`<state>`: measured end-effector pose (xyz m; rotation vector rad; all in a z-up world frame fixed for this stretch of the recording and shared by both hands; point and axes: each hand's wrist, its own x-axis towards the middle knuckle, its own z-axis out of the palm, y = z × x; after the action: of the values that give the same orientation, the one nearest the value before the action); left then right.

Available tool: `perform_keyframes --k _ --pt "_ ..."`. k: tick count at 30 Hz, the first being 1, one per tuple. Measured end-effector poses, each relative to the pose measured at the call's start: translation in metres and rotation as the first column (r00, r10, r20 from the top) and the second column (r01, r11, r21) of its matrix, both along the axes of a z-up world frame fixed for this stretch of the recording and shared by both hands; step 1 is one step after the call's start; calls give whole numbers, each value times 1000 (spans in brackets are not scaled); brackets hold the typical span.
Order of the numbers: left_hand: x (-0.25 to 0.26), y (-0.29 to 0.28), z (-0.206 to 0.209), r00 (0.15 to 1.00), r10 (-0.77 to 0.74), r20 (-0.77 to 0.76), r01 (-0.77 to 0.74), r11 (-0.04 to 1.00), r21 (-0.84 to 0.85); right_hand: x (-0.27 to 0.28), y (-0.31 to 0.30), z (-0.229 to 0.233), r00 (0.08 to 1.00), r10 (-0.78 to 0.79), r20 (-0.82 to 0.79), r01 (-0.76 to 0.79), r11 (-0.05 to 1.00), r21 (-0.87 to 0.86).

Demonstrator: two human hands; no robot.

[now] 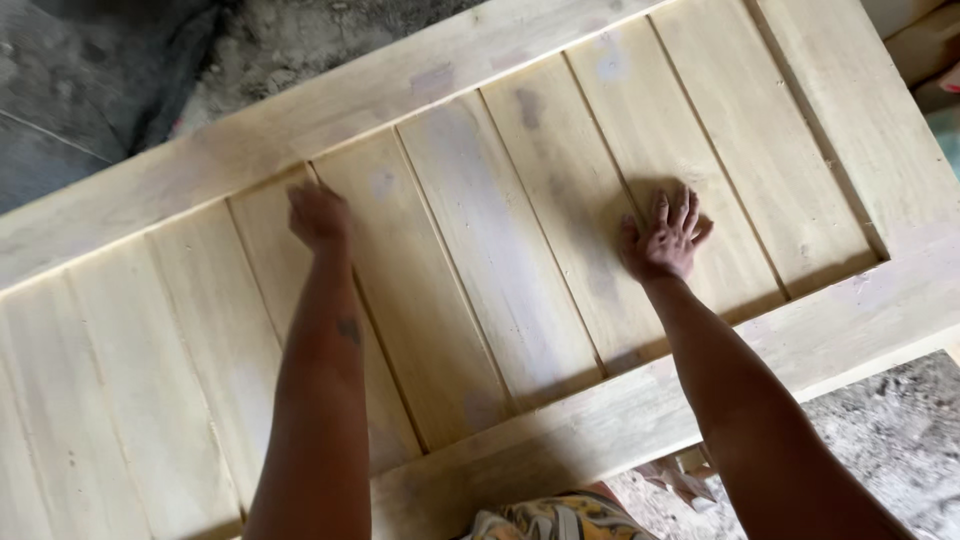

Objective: The person sands the surface of a large wooden door using a small piece of sandpaper held in their hand, moving it back and forth along the grooves and panels.

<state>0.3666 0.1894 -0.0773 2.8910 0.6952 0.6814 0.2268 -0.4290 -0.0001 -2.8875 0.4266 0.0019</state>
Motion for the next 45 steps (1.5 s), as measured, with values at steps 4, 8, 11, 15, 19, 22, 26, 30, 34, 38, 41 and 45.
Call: perform_keyframes --k 4,8,11,15,19,22,26,30,34,38,41,45 --pt "-150 -92 1 994 -104 -19 103 992 -71 4 3 11 999 -11 31 10 1000 18" --pt "-330 -160 57 990 -67 -127 20 939 -343 15 6 8 997 -8 73 4 998 55" --pt "-384 -187 86 952 -18 -305 -128 883 -452 0 -1 -3 998 4 65 -7 999 51" --pt "-310 -155 77 996 -91 -21 82 960 -268 6 0 6 1000 12 22 -11 1000 -3" --pt "-179 -99 45 992 -103 -67 91 981 -171 10 4 20 995 -13 -95 12 1000 -11" --pt "-81 -57 21 993 -101 -65 95 992 -88 9 10 28 987 -47 -153 43 999 -29" --pt "1 -30 10 995 -89 -46 86 994 -70 7 7 33 991 -36 -126 34 999 -18" --pt "-75 -54 9 997 -64 -32 66 995 70 11 8 23 997 -22 -68 22 1000 8" --pt "-274 -123 19 989 -129 -72 117 982 -149 4 2 9 1000 -6 4 6 1000 6" --pt "-397 -176 66 988 -83 -133 26 923 -384 -2 3 13 1000 -16 23 14 997 76" --pt "-356 -171 61 987 -77 -139 31 951 -306 4 3 19 1000 -8 6 7 999 53" --pt "-181 -104 21 990 -87 -108 69 984 -164 2 7 21 1000 -16 -27 16 999 31"
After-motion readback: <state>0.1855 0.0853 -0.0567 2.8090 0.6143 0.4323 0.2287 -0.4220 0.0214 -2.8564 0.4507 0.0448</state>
